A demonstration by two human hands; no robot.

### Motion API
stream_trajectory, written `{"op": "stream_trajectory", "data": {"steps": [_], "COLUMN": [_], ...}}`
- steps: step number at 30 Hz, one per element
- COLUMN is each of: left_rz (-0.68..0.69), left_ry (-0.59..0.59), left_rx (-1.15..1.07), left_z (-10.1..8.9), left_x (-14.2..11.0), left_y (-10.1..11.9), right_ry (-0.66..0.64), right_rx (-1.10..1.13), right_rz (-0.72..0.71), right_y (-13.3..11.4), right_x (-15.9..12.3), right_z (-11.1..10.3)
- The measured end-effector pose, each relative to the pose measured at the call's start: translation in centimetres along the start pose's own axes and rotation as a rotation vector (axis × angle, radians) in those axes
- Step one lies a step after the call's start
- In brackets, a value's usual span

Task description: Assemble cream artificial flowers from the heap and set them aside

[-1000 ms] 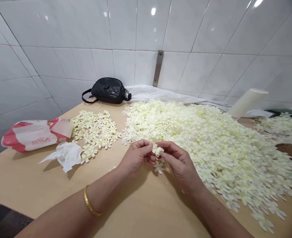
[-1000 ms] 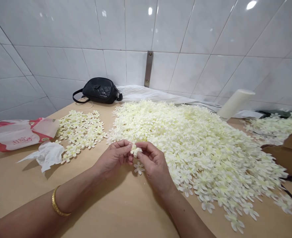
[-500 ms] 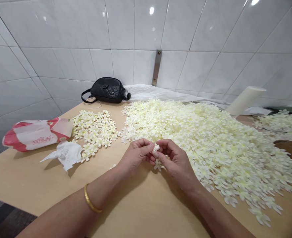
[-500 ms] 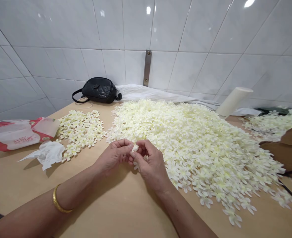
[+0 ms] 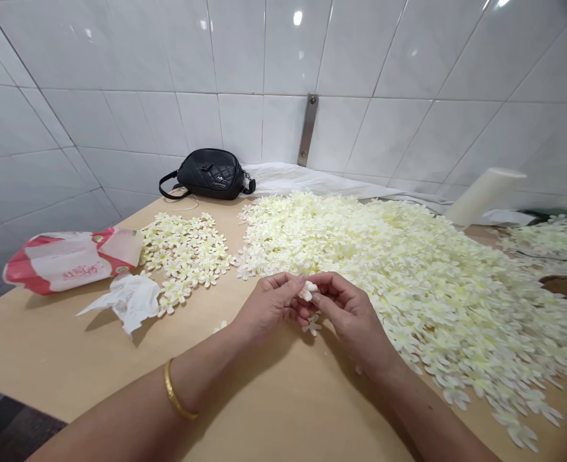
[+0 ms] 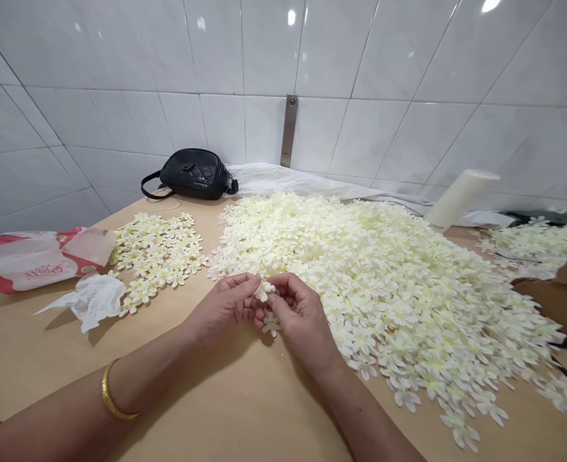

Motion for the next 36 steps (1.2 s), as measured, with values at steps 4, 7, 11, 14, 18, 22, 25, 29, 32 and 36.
{"op": "stream_trajectory", "data": {"steps": [4,7,11,14,18,22,25,29,32,36], "left_rz": [0.015,0.036,0.06,0.14,0.279,0.322,0.21,0.002,-0.031,-0.043], "left_ry": [0.045,0.062,0.12,0.192,0.19,0.133,0.086,-0.004,-0.091,-0.09], "left_rx": [0.163,0.146,0.097,0.175,0.315,0.371,0.304,0.268,0.205,-0.006], "left_z": [0.0,0.0,-0.6,-1.0,-0.5,0.3,0.7,1.0,1.4,1.3], "left_x": [-0.2,-0.1,-0.1,-0.5,-1.4,-1.7,-1.2,-0.6,-0.5,-0.4], "left_y": [-0.1,-0.4,0.1,1.4,2.6,2.6,1.9,0.2,-0.5,-0.8], "right_ry": [0.099,0.126,0.153,0.153,0.094,0.032,0.079,0.146,0.064,-0.077], "right_rx": [-0.216,-0.24,-0.139,-0.11,-0.143,-0.147,-0.17,-0.165,-0.017,0.156], "right_rz": [-0.065,-0.076,-0.009,0.007,-0.008,0.015,0.009,-0.034,0.009,0.125], "right_y": [-0.5,-0.5,0.0,-0.1,-0.3,0.3,0.4,0.0,0.3,1.0], "right_x": [-0.5,-0.5,-0.2,0.0,-0.1,-0.3,-0.4,-0.3,0.0,0.2], "right_z": [-0.3,-0.5,-1.2,-1.4,-0.5,0.3,-0.1,-0.9,-0.1,1.4]}}
Point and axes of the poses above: each hand's wrist, its own x-axis towards the middle knuckle, its own z-axis out of the palm, y = z × x, the point moved 9 cm from there along x, towards the middle knuckle, and after that the axes turned 2 degrees about -x, right-handed, at the moved point
